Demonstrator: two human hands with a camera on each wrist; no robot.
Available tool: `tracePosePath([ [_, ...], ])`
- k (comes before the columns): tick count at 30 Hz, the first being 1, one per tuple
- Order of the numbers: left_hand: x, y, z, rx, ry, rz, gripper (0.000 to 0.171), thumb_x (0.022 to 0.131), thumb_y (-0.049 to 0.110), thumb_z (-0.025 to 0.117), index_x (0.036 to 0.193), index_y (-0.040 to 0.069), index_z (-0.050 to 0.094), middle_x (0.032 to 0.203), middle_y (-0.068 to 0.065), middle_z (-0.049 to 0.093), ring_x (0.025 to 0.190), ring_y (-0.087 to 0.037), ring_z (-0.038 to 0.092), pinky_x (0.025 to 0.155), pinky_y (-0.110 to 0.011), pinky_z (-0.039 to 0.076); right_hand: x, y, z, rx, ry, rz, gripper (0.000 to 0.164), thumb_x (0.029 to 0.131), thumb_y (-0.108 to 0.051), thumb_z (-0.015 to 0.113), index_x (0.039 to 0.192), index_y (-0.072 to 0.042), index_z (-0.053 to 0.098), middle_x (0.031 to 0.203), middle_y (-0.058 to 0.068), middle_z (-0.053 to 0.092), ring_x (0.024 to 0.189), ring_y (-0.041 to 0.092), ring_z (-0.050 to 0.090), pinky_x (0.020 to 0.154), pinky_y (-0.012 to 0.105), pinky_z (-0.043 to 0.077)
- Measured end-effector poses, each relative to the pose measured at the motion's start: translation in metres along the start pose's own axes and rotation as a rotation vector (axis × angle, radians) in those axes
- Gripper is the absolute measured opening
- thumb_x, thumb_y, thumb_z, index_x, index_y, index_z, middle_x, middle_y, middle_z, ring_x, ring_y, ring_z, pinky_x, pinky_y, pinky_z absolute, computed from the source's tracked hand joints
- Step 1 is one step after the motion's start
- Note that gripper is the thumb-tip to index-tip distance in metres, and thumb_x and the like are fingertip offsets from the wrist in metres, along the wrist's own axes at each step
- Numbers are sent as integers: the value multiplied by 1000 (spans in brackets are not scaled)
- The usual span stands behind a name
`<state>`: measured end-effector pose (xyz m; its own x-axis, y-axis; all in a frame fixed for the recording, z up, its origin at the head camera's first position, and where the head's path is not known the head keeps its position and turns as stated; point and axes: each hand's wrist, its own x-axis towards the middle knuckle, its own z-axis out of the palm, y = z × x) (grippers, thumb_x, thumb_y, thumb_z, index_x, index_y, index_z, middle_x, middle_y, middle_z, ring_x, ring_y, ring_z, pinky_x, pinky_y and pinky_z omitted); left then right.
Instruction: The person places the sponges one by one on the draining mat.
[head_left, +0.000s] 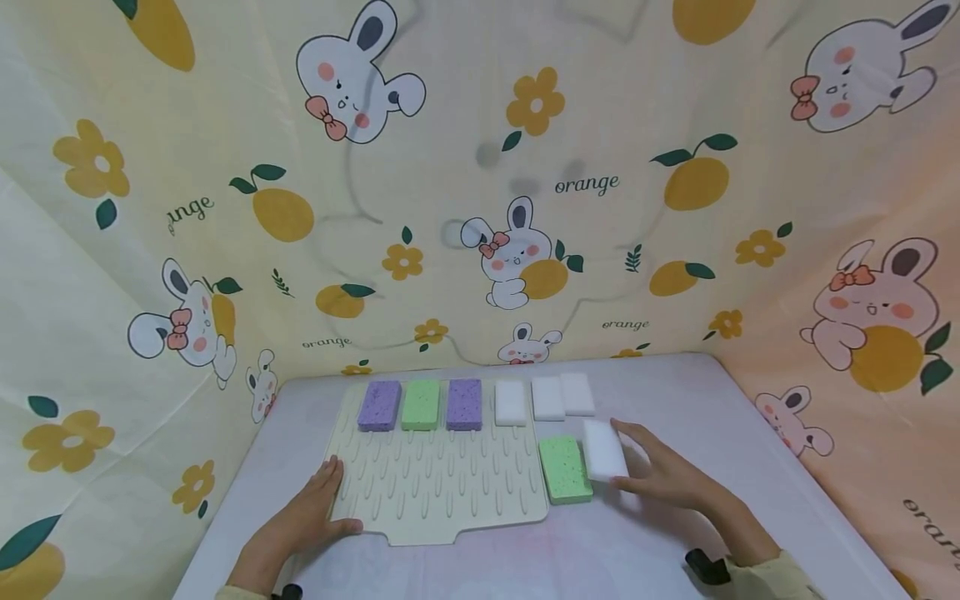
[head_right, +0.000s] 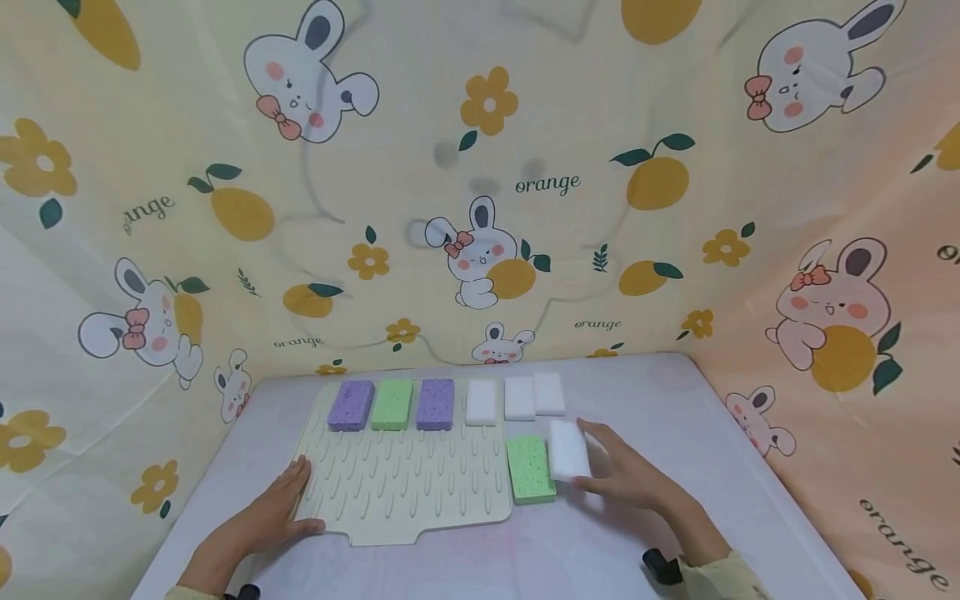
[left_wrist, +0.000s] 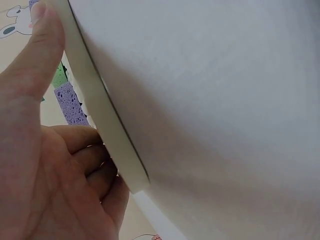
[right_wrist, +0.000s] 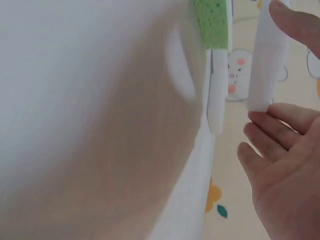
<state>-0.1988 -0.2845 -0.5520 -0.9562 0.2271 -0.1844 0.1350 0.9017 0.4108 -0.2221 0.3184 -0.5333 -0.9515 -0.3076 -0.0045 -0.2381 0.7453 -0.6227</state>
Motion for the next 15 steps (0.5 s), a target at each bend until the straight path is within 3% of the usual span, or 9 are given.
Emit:
tracePosePath([
  [15,0,0,0,26,0,-6,130,77,59,89,162,-15,26,172,-35,20,159,-53,21,129,-63,25,21,-29,20,34,11,-64,109,86,-49,90,167,-5,32,166,29,38,153,55,34,118,75,36],
])
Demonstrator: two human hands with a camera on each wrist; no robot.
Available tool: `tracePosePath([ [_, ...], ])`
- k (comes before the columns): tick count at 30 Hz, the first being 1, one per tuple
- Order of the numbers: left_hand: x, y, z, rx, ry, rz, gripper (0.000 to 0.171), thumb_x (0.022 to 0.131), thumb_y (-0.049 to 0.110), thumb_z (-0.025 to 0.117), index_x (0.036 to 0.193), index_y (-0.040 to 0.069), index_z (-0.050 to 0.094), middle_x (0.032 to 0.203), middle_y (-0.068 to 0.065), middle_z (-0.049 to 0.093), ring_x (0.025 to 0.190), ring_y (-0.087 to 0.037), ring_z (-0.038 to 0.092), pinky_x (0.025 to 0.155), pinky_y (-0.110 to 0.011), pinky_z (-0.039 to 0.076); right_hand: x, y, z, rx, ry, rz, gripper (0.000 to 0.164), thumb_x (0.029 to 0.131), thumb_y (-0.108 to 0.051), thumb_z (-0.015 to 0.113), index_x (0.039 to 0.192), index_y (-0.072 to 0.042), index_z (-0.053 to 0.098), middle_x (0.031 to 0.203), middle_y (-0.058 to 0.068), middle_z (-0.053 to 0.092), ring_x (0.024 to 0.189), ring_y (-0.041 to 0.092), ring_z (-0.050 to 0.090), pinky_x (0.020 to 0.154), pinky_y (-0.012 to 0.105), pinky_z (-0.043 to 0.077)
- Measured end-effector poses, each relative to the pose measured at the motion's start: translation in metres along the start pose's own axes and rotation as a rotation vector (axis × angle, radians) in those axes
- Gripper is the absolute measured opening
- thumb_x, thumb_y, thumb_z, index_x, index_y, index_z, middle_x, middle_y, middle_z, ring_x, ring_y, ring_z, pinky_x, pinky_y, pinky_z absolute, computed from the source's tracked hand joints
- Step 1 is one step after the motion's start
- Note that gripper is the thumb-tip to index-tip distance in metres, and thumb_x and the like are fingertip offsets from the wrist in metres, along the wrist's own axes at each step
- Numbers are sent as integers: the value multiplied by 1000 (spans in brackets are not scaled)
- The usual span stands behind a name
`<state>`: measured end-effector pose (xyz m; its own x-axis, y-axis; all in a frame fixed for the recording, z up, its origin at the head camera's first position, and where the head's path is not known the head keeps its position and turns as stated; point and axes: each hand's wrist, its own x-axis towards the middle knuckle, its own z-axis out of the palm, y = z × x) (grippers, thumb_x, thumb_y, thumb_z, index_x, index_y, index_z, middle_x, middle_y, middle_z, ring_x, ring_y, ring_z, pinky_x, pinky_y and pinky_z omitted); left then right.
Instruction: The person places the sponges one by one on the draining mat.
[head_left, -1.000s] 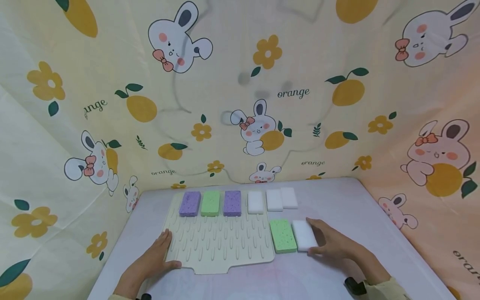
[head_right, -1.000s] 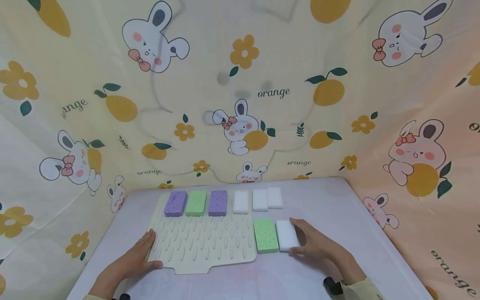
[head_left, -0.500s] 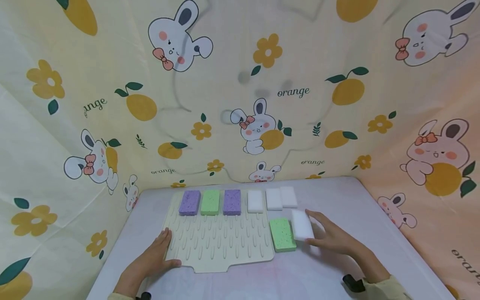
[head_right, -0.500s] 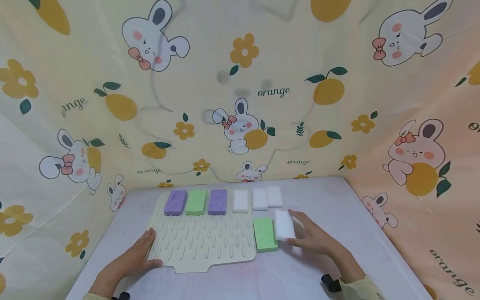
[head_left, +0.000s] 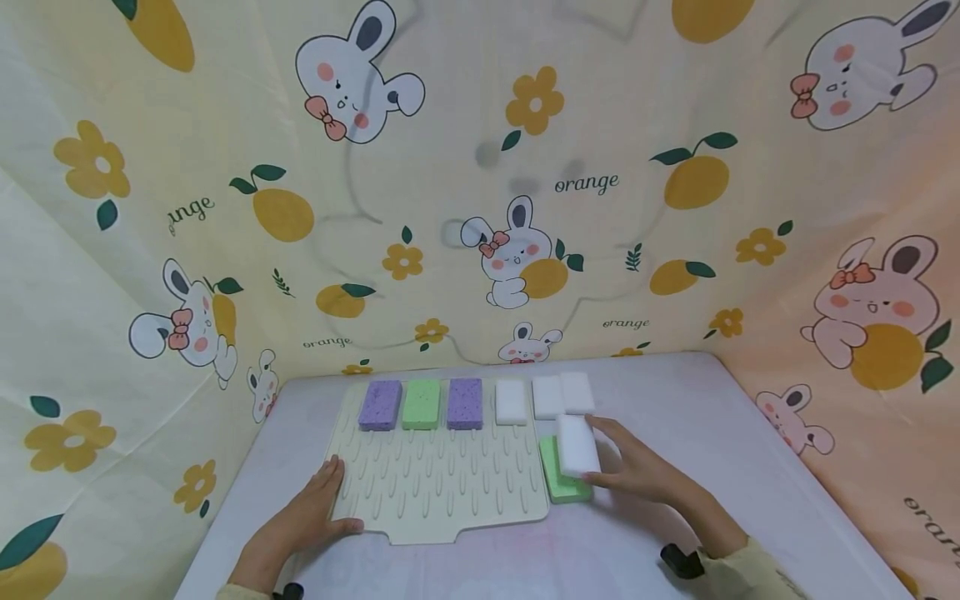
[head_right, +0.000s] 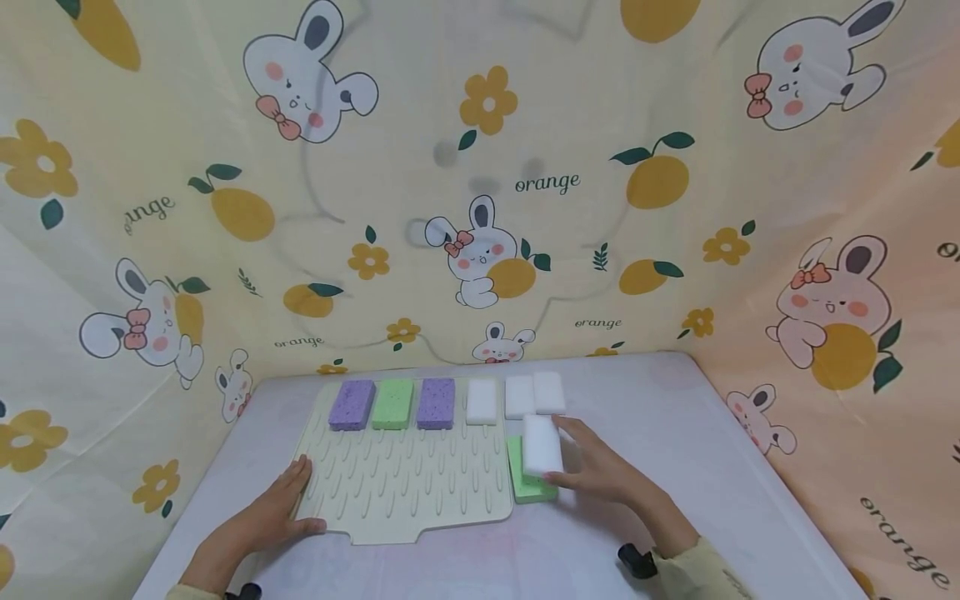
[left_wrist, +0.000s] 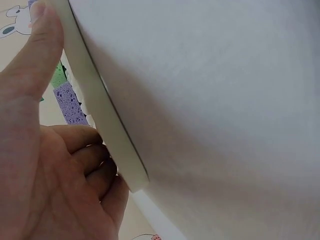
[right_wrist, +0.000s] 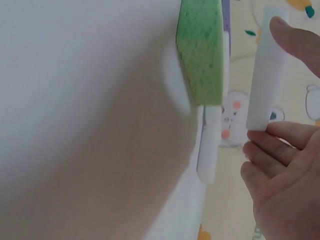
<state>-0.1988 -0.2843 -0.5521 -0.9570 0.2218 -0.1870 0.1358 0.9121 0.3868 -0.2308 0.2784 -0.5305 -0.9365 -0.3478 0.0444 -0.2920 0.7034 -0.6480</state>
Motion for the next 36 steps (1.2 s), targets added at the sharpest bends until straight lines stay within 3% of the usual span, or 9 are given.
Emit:
tracePosePath([
  [16,1,-2,0,-13,2,9,130,77,58,90,162,-16,25,172,-36,19,159,-54,20,129,-64,25,25,-36,31,42,-17,-37,107,87,-41,92,167,-5,32,168,25,37,153,49,38,119,70,39],
  [23,1,-2,1,-6,-5,-10,131,76,59,89,163,-15,25,172,-34,19,160,-52,19,129,-64,24,34,-56,43,76,-14,-43,106,87,-41,92,168,-6,32,169,24,36,154,49,36,120,71,37],
  [36,1,-2,0,-12,2,12,130,77,57,90,161,-17,26,171,-37,19,159,-54,21,129,-64,24,49,-81,64,123,-27,-43,107,88,-42,91,169,-6,31,172,23,32,158,46,31,123,71,33],
])
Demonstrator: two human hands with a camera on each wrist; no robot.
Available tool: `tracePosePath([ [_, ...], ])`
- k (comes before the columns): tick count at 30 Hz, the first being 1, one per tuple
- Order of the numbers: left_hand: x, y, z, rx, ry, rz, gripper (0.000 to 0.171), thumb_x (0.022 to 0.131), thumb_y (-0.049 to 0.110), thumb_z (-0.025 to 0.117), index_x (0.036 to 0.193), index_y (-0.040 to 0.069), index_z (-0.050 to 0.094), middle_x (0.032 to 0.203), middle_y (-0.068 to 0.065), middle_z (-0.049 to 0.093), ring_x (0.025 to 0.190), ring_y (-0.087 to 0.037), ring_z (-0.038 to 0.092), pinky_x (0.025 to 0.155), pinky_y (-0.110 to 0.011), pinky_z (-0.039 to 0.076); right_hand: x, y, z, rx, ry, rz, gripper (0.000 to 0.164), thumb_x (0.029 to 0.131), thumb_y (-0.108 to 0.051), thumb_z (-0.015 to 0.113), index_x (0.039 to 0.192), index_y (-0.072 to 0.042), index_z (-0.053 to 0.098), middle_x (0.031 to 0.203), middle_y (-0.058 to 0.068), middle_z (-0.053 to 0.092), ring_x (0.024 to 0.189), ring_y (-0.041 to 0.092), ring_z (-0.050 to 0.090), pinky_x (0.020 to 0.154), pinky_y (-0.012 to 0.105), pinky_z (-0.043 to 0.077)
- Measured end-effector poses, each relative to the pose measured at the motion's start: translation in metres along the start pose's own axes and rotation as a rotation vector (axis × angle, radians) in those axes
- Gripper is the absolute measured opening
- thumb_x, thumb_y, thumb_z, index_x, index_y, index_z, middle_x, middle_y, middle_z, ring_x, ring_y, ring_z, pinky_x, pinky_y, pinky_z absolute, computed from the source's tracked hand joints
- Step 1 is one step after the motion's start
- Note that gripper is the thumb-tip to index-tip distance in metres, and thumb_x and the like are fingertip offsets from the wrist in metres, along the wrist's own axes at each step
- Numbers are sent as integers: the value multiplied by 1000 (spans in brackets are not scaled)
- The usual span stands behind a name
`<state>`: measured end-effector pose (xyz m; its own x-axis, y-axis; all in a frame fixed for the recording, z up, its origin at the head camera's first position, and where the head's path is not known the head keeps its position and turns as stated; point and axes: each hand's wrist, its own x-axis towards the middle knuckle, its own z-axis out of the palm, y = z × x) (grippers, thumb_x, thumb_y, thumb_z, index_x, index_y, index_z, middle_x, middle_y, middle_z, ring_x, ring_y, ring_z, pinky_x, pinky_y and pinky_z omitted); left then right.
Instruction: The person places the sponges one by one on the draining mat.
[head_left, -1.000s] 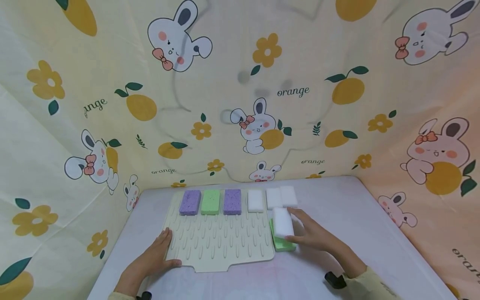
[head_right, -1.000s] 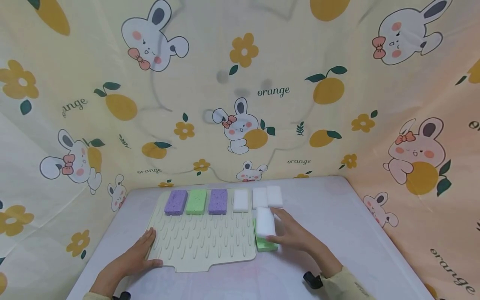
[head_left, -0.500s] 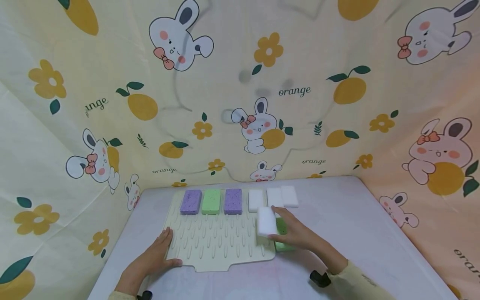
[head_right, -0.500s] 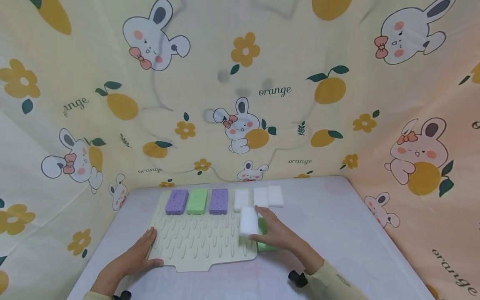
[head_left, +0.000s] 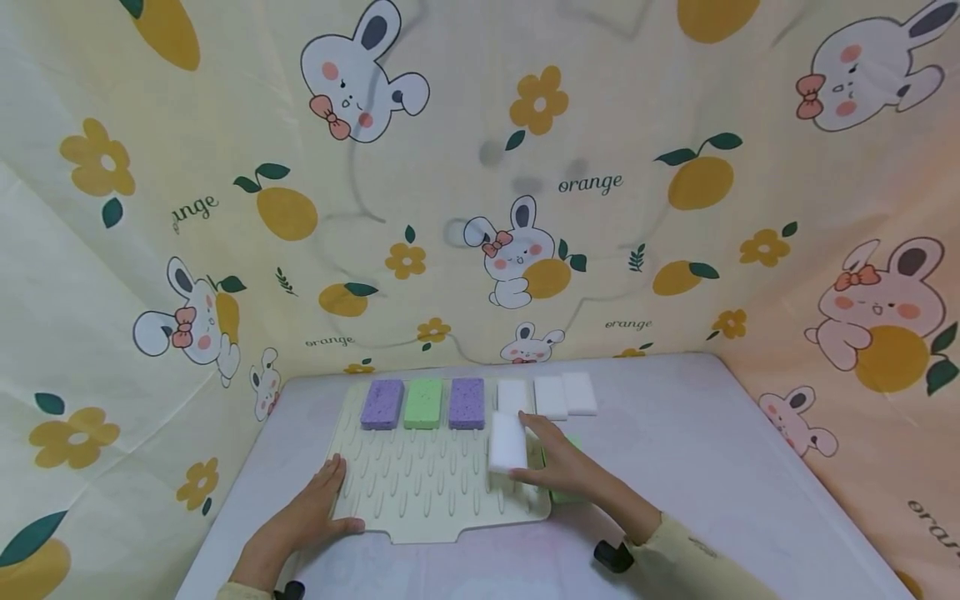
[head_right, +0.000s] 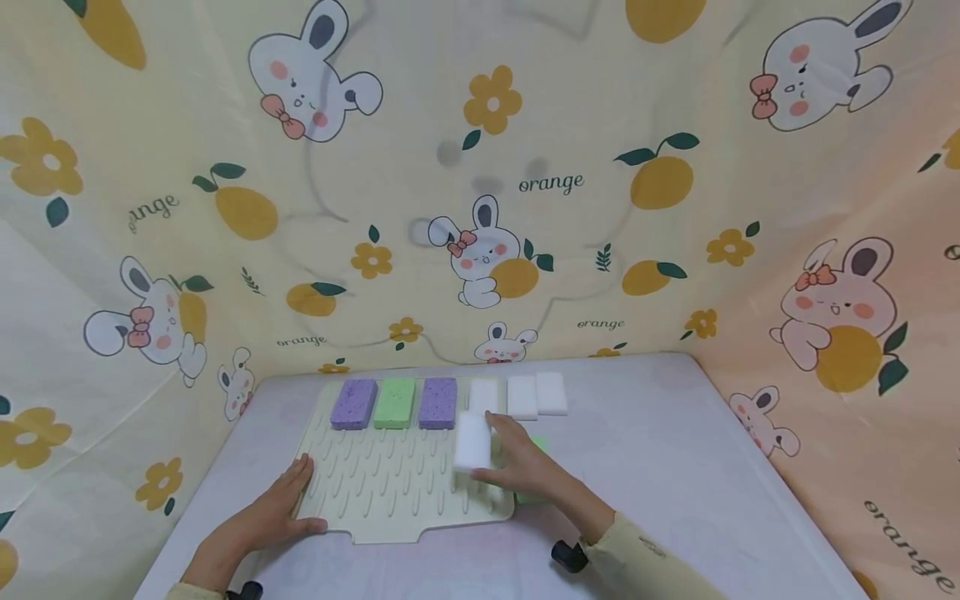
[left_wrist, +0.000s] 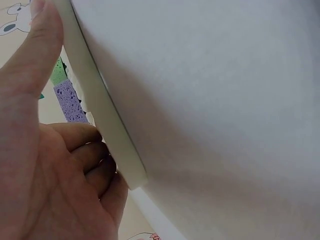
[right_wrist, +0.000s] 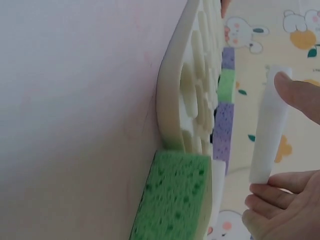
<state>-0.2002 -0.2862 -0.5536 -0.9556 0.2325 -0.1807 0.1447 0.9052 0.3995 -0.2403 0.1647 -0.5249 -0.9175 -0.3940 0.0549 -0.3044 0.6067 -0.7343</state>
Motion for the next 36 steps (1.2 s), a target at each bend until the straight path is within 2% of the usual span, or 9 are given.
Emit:
tracePosePath([
  [16,2,-2,2,-2,2,-2,131,76,57,91,161,-17,25,171,-36,20,159,-53,20,129,-63,24,18,-20,27,14,-11,-98,108,87,-36,92,166,3,30,167,24,37,154,44,37,122,66,37],
  [23,2,-1,1,-8,3,-12,131,75,57,91,162,-16,26,171,-35,20,159,-52,21,129,-63,25,24,-30,39,-6,-26,-105,108,88,-41,90,166,3,29,168,27,35,154,46,37,123,67,37],
  [36,0,-1,0,-27,3,9,129,77,55,91,161,-18,25,170,-38,19,159,-55,20,129,-64,23,43,-50,62,-23,-75,-149,106,89,-43,89,167,-1,31,169,20,38,156,39,36,126,60,36],
])
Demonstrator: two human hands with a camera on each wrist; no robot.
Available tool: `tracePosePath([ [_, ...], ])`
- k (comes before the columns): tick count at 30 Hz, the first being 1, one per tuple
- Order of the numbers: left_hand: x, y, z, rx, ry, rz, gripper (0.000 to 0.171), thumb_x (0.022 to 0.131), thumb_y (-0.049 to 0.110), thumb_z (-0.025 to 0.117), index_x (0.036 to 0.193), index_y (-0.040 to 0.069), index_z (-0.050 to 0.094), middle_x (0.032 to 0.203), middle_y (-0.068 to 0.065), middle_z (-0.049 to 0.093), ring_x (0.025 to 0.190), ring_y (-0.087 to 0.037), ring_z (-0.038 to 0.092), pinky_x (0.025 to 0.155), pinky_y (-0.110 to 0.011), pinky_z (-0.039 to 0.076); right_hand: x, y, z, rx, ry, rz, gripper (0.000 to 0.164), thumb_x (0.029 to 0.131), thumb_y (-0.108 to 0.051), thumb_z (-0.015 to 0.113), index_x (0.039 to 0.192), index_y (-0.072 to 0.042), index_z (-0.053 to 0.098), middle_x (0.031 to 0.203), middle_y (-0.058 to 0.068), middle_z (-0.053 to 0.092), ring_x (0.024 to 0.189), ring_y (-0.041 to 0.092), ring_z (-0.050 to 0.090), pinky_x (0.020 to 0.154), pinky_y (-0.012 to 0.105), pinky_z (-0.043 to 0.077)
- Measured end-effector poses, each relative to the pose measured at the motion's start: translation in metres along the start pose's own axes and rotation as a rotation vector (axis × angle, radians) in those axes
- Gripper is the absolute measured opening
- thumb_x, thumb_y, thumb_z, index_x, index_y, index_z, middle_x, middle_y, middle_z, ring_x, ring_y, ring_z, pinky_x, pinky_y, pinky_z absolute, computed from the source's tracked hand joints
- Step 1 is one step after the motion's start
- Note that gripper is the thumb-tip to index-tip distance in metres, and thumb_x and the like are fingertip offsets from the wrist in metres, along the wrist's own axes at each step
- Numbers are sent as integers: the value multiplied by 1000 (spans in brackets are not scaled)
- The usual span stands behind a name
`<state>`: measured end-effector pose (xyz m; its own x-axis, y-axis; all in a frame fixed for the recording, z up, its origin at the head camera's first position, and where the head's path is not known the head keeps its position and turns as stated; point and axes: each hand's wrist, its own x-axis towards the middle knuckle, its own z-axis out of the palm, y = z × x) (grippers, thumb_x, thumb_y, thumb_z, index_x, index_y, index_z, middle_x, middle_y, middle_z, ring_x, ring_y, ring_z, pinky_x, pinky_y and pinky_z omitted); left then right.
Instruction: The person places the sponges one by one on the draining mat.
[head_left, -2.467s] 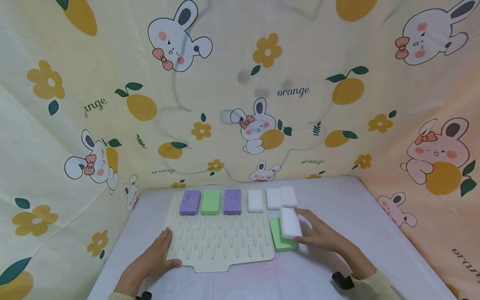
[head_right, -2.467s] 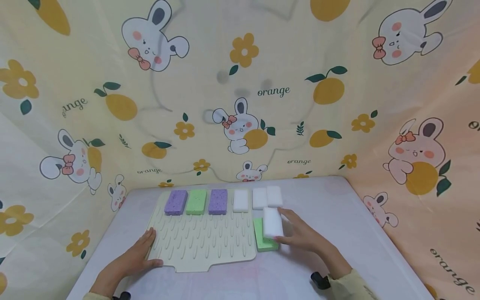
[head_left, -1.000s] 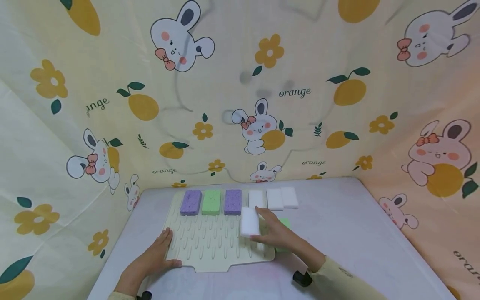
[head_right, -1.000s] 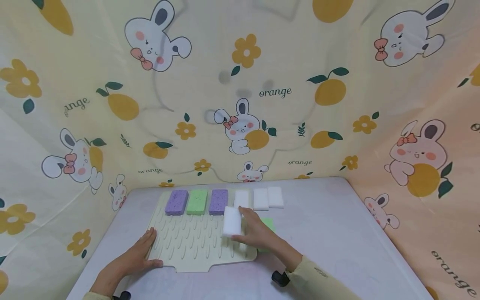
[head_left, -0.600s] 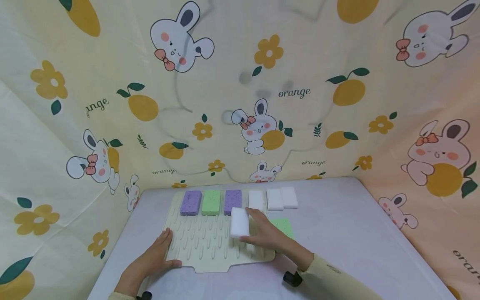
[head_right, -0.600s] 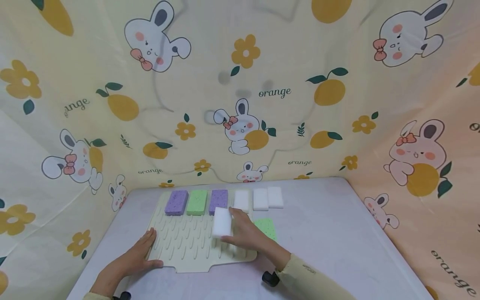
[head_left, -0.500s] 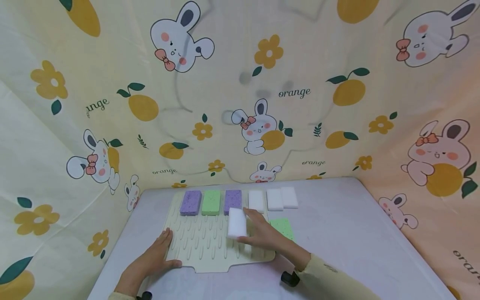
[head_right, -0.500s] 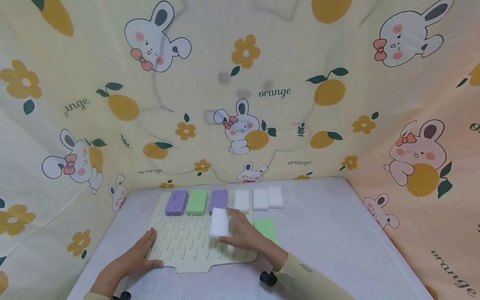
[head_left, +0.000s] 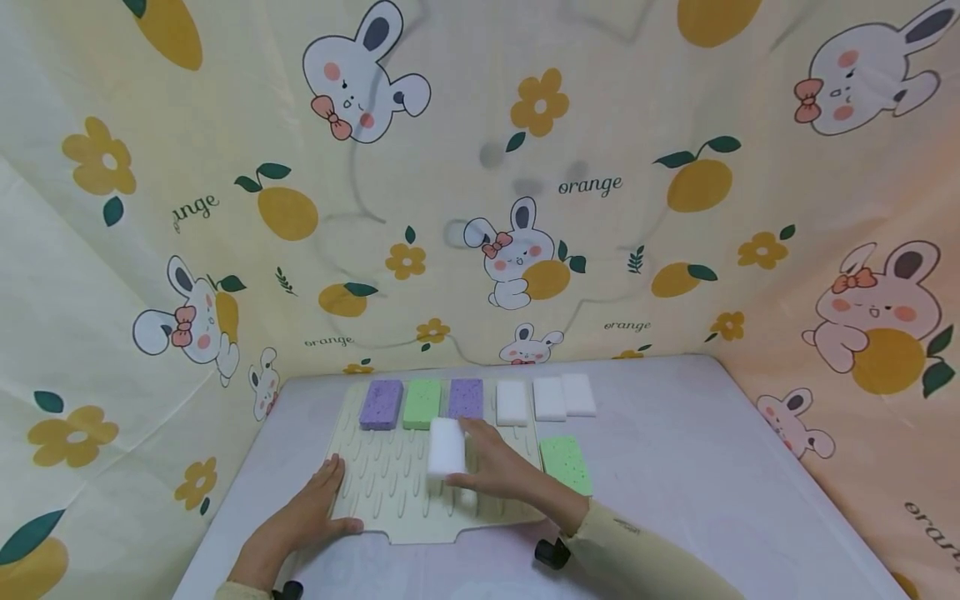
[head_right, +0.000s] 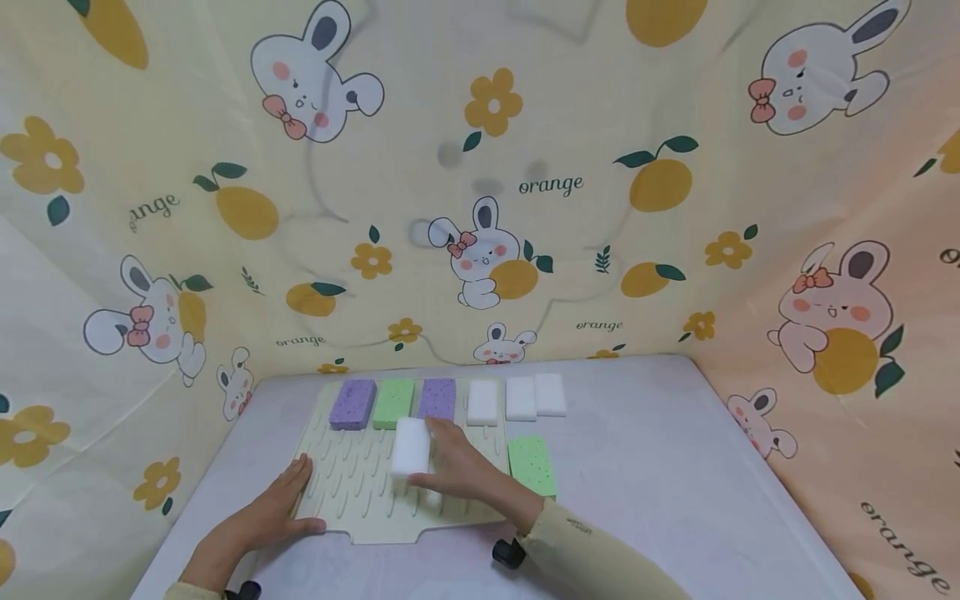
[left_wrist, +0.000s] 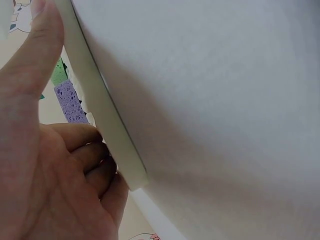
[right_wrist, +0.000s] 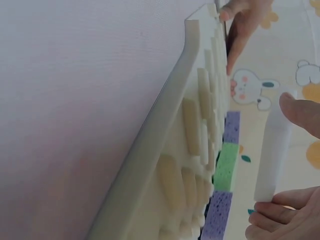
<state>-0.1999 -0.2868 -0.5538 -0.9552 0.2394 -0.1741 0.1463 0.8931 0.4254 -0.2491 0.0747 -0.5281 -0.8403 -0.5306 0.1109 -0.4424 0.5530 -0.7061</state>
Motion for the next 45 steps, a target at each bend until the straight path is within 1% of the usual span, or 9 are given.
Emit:
tracePosePath([
  [5,0,1,-2,1,-7,9,129,77,53,92,160,-20,24,169,-40,18,158,-56,19,129,-65,23,10,-5,7,3,-12,-14,106,88,-42,90,169,-6,30,168,16,41,155,36,39,125,58,38],
  [9,0,2,-3,3,-9,15,129,77,53,92,159,-20,24,169,-40,18,158,-56,19,129,-65,23,18,-8,15,-1,-18,-13,109,89,-44,89,170,-6,28,169,15,39,156,35,38,126,57,37],
  [14,-2,2,-4,-21,-12,27,129,77,53,91,159,-21,24,169,-41,18,157,-58,18,128,-67,22,27,-12,24,-15,-12,-23,107,88,-42,91,167,-2,31,167,17,43,154,35,41,126,54,39],
  [20,-2,3,-6,-20,-31,5,132,75,56,91,160,-20,24,169,-40,17,158,-57,18,128,-68,21,36,-20,35,-23,-14,-13,111,86,-43,92,166,4,31,166,22,42,152,36,42,125,53,40],
  [27,0,2,-6,-16,-30,-4,130,77,55,91,161,-18,23,170,-39,17,158,-56,18,129,-66,22,44,-30,47,8,-26,-58,102,88,-42,91,164,-1,36,159,14,51,143,28,50,118,45,48],
  [33,-1,0,-4,-25,-27,13,129,78,54,91,160,-20,24,168,-41,18,157,-59,19,127,-69,23,47,-38,58,53,-63,-24,105,89,-44,89,168,-6,32,165,12,45,149,28,45,123,45,43],
  [36,-2,0,-4,-16,-21,17,128,79,54,91,160,-20,24,168,-41,18,156,-59,19,127,-69,24,50,-41,64,59,-72,-18,107,90,-45,89,169,-5,30,164,14,45,148,28,46,123,44,44],
  [41,-2,1,-5,-11,-22,20,127,80,53,90,160,-20,23,168,-42,18,156,-59,19,126,-69,25,55,-42,73,49,-73,3,105,89,-47,89,166,-2,33,162,16,48,145,27,49,122,42,45],
  [45,-1,1,-5,-18,-20,29,126,81,52,90,160,-20,23,168,-42,18,156,-60,20,126,-69,25,57,-42,77,62,-84,30,105,89,-51,87,167,-4,33,162,15,47,144,25,50,121,40,46],
])
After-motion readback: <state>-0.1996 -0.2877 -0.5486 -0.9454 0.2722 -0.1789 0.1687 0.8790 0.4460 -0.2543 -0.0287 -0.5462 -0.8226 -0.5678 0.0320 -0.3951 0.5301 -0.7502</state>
